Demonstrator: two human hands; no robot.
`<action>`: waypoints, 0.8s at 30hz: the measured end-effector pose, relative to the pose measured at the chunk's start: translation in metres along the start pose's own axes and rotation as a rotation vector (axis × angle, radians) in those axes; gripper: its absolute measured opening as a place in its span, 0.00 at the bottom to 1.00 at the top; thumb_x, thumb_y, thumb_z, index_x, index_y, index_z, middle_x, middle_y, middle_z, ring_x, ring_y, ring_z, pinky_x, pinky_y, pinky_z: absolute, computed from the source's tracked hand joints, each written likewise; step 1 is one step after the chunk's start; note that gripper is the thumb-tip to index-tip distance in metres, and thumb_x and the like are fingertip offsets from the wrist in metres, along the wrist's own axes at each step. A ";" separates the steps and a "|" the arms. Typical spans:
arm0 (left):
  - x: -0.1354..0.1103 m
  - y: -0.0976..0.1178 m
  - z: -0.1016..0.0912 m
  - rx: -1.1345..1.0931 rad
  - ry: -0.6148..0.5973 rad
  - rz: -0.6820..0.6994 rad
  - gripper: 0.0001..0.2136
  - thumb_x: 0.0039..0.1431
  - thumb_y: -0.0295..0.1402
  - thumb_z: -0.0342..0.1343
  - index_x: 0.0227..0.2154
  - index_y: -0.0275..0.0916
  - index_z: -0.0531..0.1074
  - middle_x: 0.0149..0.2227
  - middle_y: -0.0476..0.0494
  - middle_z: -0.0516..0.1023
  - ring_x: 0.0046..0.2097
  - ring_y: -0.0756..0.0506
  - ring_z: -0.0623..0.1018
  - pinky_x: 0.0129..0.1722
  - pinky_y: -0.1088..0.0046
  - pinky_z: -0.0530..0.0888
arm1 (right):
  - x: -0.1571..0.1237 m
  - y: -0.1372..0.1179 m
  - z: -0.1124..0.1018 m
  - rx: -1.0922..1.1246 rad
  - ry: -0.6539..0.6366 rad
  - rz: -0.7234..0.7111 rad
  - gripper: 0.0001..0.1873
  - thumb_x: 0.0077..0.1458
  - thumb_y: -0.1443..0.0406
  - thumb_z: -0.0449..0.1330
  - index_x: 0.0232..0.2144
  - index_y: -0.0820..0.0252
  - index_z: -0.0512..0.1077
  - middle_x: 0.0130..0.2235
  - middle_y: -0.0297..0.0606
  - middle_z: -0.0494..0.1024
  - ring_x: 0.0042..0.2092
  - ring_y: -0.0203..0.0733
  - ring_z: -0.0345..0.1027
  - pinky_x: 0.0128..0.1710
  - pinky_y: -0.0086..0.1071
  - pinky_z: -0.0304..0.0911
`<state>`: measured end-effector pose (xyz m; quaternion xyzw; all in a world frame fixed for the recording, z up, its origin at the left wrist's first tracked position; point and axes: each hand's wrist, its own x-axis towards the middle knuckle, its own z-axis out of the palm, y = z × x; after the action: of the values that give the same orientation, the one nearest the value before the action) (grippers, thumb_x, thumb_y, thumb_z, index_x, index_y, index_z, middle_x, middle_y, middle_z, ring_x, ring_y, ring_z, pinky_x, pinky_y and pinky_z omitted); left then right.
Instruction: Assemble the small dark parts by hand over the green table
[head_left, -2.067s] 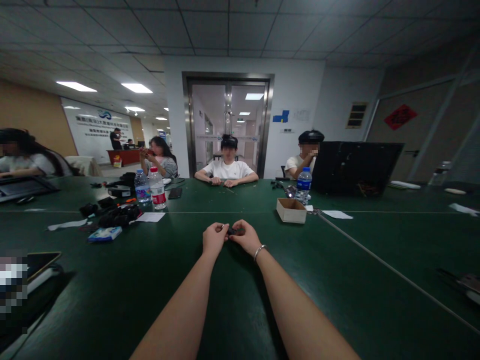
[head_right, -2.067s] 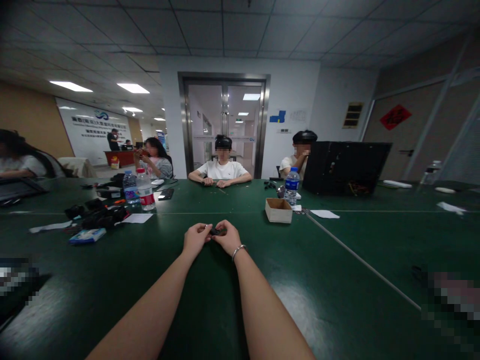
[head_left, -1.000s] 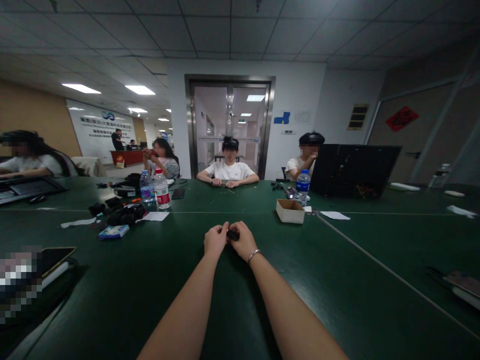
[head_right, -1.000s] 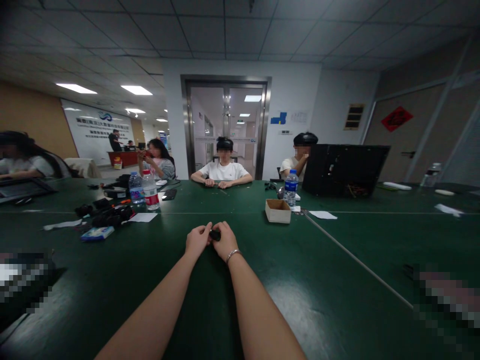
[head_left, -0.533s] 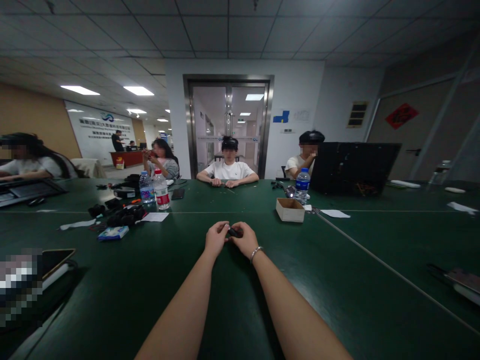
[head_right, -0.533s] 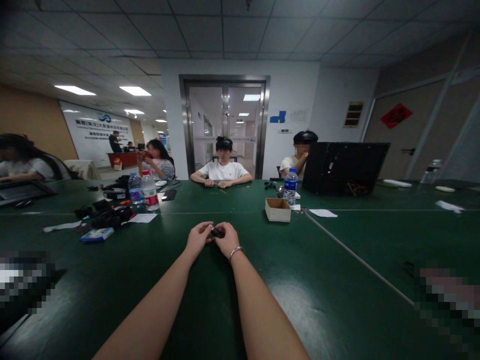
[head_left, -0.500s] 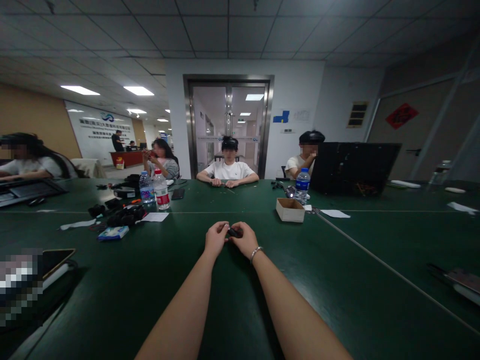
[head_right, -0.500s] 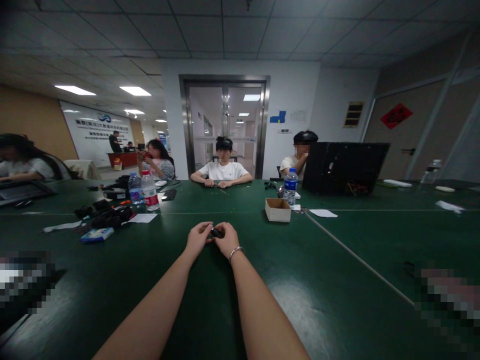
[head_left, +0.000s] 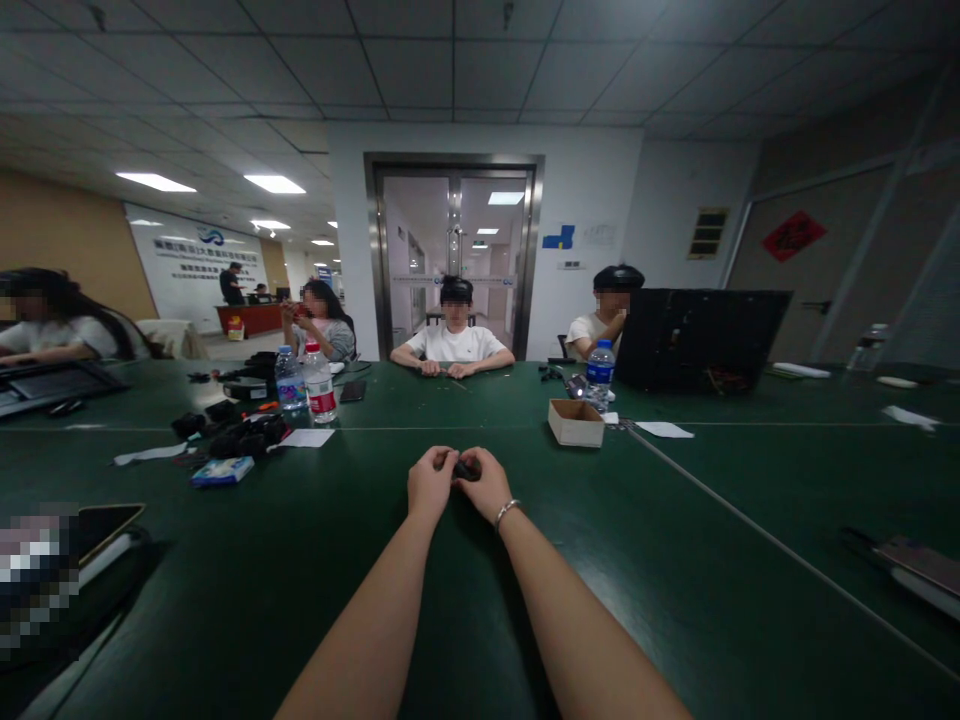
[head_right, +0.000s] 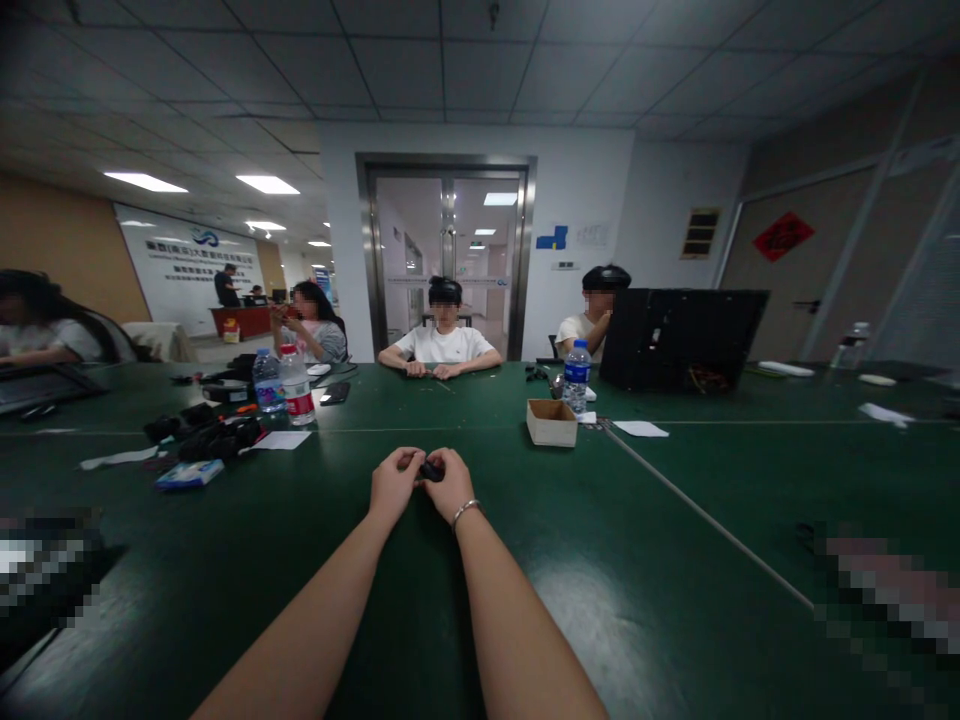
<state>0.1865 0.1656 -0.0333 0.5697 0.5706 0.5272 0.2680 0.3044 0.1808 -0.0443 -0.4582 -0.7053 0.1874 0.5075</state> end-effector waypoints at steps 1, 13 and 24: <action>-0.003 0.003 0.000 0.054 0.004 0.022 0.11 0.54 0.39 0.51 0.36 0.40 0.71 0.37 0.44 0.75 0.38 0.48 0.74 0.34 0.75 0.71 | -0.001 0.000 -0.001 0.004 0.001 0.017 0.15 0.33 0.74 0.60 0.29 0.60 0.67 0.30 0.32 0.68 0.32 0.37 0.62 0.33 0.30 0.61; -0.058 0.036 0.001 0.265 -0.200 0.245 0.08 0.51 0.34 0.53 0.35 0.43 0.71 0.35 0.47 0.73 0.37 0.48 0.72 0.38 0.75 0.66 | -0.046 -0.006 -0.032 0.062 -0.011 0.181 0.10 0.37 0.73 0.55 0.27 0.59 0.66 0.28 0.34 0.73 0.31 0.41 0.68 0.30 0.30 0.63; -0.150 0.070 -0.049 0.167 -0.555 0.139 0.24 0.44 0.35 0.57 0.48 0.53 0.63 0.40 0.48 0.73 0.45 0.44 0.70 0.47 0.69 0.65 | -0.147 -0.079 -0.116 -0.036 -0.372 0.146 0.17 0.45 0.66 0.57 0.40 0.47 0.69 0.33 0.32 0.74 0.29 0.39 0.67 0.28 0.30 0.62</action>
<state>0.1988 -0.0029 0.0009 0.7499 0.4765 0.3197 0.3293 0.3812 -0.0062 -0.0185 -0.4746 -0.7550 0.2926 0.3451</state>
